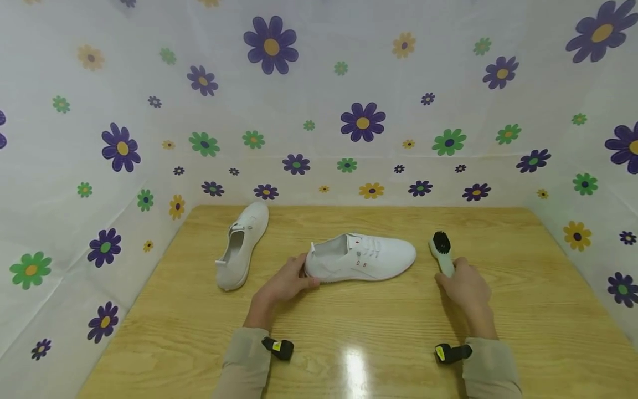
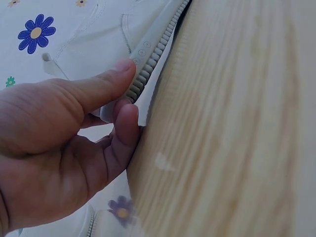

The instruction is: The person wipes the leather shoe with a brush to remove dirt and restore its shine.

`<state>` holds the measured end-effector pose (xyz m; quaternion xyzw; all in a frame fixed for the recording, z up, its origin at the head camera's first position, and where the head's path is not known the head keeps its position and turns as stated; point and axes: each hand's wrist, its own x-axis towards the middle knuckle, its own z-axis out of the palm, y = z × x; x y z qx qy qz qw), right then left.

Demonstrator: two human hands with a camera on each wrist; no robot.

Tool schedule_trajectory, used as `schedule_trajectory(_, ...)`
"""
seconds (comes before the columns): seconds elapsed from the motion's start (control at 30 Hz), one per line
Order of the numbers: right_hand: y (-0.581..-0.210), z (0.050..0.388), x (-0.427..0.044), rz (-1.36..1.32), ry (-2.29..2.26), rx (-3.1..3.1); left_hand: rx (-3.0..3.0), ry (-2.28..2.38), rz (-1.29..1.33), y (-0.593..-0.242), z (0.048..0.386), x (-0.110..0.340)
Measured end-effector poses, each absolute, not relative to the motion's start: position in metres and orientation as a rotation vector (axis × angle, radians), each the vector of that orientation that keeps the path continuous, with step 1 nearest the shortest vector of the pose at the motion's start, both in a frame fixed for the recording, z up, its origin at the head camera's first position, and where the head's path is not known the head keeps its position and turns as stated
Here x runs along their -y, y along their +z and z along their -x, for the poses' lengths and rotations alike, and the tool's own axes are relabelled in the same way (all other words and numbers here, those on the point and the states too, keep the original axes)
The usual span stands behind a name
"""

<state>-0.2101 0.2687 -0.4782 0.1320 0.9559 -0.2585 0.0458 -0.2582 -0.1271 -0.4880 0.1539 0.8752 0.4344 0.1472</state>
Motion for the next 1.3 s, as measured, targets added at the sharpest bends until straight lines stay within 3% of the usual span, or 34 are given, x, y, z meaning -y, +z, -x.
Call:
schedule_trajectory(0.4,-0.47,0.205,-0.256,-0.378,-0.843,-2.98,-2.642,1.173,-0.461,-0.495,0.269,0.126)
schedule_trajectory(0.73,-0.448,0.197,-0.229,-0.038,-1.263,-3.008,-2.634,1.23,-0.447,-0.493,0.275,0.127)
schedule_trajectory(1.03,-0.468,0.2,-0.214,0.023,-1.363,-2.714,-2.594,1.132,-0.655,-0.49,0.293,0.125)
schedule_trajectory(1.3,-0.477,0.218,-0.207,0.086,-1.31,-2.732,-2.638,1.102,-0.594,-0.493,0.292,0.128)
